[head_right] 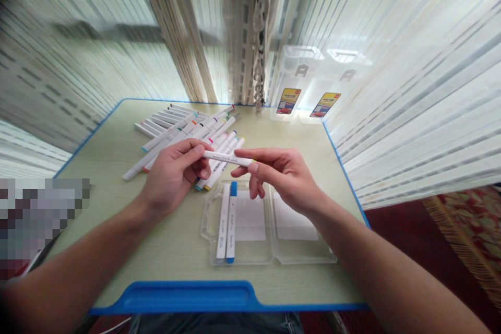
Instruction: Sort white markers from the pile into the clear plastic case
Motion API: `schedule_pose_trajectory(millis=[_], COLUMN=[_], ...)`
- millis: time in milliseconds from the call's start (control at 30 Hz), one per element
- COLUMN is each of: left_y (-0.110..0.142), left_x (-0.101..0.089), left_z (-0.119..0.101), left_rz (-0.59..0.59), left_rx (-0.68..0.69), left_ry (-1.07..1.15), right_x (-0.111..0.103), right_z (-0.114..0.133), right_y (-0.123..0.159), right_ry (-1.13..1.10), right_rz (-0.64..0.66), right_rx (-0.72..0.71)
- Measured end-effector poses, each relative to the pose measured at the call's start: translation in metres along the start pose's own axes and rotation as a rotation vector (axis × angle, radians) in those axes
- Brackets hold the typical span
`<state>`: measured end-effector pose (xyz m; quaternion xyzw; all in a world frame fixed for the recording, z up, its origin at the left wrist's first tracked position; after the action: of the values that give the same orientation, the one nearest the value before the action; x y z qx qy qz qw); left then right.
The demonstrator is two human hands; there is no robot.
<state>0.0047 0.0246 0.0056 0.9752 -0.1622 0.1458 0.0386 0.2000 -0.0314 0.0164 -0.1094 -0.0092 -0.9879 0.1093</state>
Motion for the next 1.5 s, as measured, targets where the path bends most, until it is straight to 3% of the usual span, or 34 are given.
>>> schedule_pose_trajectory(millis=[333, 700, 1500], left_y=[0.000, 0.001, 0.003], left_x=[0.000, 0.000, 0.000], left_z=[0.000, 0.000, -0.003], left_rz=[0.014, 0.032, 0.054], left_rx=[0.013, 0.036, 0.141], left_ry=[-0.016, 0.019, -0.032], right_x=[-0.002, 0.001, -0.011], right_z=[0.000, 0.001, 0.003], right_y=[0.000, -0.002, -0.010], right_ry=[0.054, -0.096, -0.120], right_rz=[-0.021, -0.016, -0.336], right_rx=[0.002, 0.094, 0.065])
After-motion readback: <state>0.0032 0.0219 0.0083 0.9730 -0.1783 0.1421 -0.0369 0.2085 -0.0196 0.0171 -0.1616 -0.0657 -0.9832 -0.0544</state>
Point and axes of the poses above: each hand's wrist, its own y-axis away from the middle knuckle, its own x-axis out of the palm, z = x × y, the point moved 3 cm from there along -y, towards the middle knuckle, and after that the axes turned 2 degrees about x, right-handed, at the moved point
